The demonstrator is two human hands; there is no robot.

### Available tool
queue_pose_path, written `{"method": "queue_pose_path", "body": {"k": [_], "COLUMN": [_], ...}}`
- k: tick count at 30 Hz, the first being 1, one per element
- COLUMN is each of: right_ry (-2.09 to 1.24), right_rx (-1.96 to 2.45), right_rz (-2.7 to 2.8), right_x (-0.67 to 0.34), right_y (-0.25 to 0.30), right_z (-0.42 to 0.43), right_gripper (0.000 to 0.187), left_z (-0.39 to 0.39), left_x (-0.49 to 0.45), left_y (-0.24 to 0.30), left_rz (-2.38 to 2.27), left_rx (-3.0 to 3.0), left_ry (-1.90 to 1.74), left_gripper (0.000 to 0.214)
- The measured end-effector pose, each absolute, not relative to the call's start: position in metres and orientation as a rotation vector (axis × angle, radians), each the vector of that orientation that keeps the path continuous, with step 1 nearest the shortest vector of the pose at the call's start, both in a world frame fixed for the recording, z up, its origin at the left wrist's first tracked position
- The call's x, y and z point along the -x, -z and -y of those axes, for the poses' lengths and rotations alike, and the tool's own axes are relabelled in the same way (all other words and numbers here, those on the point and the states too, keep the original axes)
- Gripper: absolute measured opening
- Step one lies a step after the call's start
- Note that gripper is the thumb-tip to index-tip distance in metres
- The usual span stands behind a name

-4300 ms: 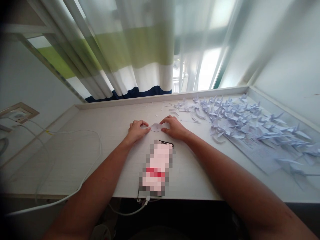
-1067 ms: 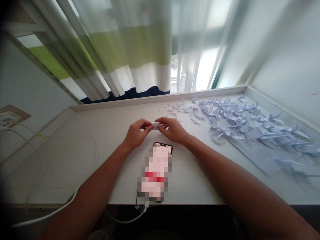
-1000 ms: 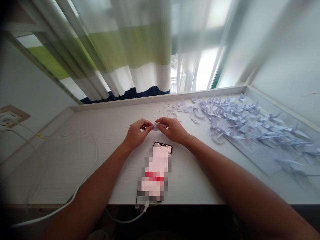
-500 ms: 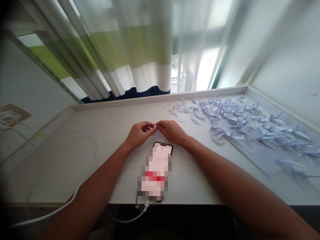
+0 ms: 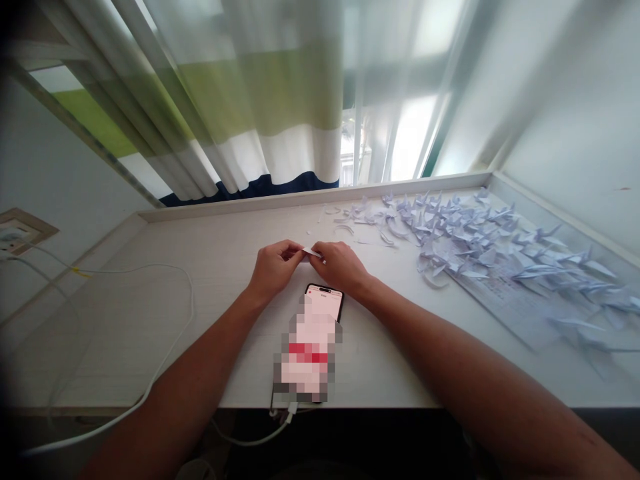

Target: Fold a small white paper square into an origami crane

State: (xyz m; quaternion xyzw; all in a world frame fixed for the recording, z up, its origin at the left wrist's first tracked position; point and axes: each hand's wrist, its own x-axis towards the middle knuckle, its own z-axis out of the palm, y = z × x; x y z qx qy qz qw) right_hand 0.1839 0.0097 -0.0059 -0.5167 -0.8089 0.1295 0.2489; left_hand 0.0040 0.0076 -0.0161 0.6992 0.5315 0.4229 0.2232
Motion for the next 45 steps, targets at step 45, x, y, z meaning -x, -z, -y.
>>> {"method": "queue_pose_path", "body": {"k": [45], "right_ry": [-1.097], "right_rx": [0.990], "right_rz": [1.743], "right_x": [-0.195], "right_y": [0.008], "right_z": [-0.018], "right_gripper": [0.031], "left_z": [-0.007], "left_x": [0.001], "left_y": [0.010], "left_rz": [-1.103], "left_rx": [-1.664], "left_ry": [-1.208], "left_gripper": [0.026]}}
